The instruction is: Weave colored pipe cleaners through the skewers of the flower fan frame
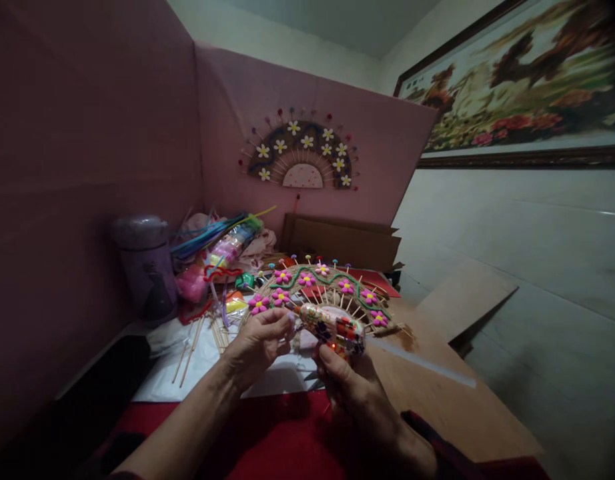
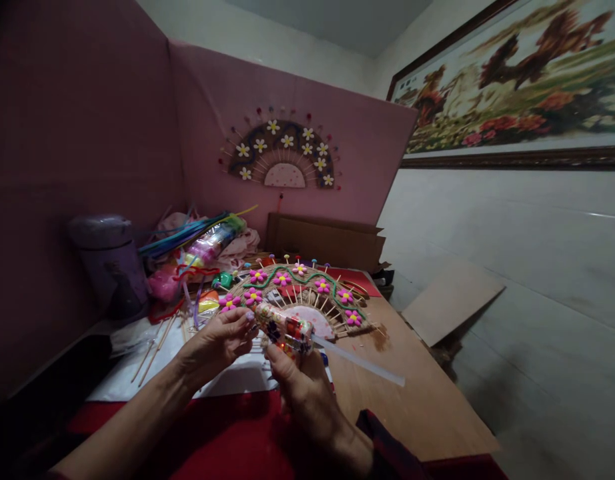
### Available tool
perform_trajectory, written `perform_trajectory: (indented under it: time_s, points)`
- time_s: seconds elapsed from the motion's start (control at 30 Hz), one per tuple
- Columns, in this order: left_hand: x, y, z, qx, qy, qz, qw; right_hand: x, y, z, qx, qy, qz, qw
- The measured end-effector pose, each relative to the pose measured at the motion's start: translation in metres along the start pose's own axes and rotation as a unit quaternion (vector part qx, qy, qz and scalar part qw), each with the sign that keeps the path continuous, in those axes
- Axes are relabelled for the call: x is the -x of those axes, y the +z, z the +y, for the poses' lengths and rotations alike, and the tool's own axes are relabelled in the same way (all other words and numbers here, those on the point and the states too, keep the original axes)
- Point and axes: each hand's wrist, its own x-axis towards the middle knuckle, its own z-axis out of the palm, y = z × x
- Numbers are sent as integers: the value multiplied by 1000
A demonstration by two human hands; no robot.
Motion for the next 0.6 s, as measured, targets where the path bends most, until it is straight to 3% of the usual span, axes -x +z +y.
perform_trajectory:
  time_s: [0.17, 0.6]
  points:
    - [0, 0, 0, -4, 5, -11, 1000, -4, 1, -2, -7, 22, -29, 999]
    - [2, 3, 2, -2, 3, -2, 1000, -4, 8, 4, -7, -11, -20, 1000]
